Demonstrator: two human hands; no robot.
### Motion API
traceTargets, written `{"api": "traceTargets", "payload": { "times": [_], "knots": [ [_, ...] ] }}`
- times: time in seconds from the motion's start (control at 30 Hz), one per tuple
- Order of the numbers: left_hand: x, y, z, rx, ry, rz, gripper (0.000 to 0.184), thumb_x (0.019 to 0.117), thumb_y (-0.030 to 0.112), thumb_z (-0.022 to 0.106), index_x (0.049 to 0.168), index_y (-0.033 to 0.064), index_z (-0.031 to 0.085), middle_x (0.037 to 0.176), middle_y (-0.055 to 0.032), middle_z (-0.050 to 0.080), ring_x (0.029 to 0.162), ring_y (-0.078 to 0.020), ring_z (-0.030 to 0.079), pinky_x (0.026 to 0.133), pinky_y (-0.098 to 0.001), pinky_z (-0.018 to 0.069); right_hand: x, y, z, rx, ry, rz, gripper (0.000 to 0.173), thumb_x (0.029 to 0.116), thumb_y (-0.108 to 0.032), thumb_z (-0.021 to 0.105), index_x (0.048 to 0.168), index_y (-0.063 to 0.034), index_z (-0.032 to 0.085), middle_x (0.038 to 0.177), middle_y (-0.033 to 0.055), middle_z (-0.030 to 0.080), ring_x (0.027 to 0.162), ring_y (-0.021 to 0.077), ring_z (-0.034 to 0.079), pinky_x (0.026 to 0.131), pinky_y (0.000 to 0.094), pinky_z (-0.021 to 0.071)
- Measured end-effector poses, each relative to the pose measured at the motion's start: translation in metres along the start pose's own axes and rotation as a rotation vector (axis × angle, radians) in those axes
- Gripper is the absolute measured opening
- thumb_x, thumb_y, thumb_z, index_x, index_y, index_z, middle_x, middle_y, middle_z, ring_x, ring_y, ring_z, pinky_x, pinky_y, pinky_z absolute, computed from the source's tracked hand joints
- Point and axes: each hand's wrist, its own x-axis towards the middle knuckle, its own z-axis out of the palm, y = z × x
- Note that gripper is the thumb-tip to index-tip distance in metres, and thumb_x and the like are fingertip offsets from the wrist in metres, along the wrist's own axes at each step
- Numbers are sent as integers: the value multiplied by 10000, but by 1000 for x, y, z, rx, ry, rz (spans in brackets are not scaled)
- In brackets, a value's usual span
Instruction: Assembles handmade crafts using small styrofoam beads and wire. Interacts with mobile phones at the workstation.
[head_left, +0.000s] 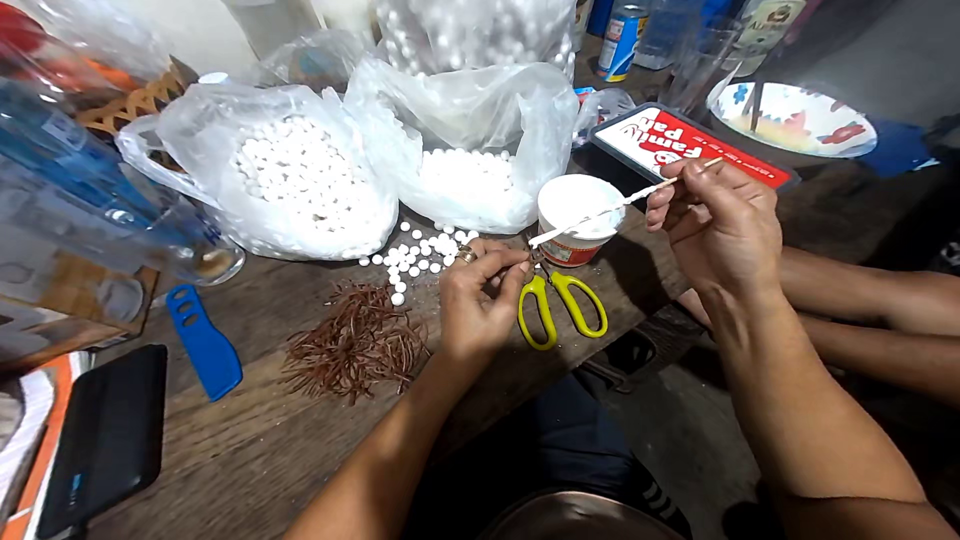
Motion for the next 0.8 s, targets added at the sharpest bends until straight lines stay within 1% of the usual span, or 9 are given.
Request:
{"api": "traceTargets", "payload": {
  "times": [0.2, 0.37, 0.63, 0.8],
  "knots": [
    [0, 0, -1, 8, 11, 2, 95, 893, -21, 669, 933, -35, 753, 936, -76, 669, 814, 7, 602, 733, -111, 491, -2, 1, 0, 17, -1, -8, 345, 1089, -89, 345, 970, -108, 668, 782, -53, 726, 640, 34, 683, 627, 183, 590],
    [0, 0, -2, 39, -10, 8, 103, 897, 8, 669, 937, -19, 761, 945, -76, 676, 803, 2, 608, 724, -123, 495, -1, 0, 0, 1, -12, -14, 336, 1094, -110, 350, 1008, -108, 674, 784, -66, 718, 647, 27, 678, 640, 178, 589],
    [0, 0, -1, 37, -5, 18, 95, 887, -1, 673, 920, -21, 759, 931, -74, 677, 792, 5, 603, 718, -120, 489, -1, 2, 1, 37, 6, 10, 350, 1093, -105, 341, 984, -110, 673, 777, -59, 719, 639, 30, 677, 636, 183, 589],
    [0, -1, -1, 12, 5, 8, 102, 893, -2, 663, 930, -26, 755, 933, -66, 671, 809, 6, 606, 731, -120, 499, 0, 5, 0, 37, 20, 19, 352, 1094, -101, 333, 984, -104, 667, 776, -56, 716, 643, 32, 677, 638, 182, 588]
  ]
}}
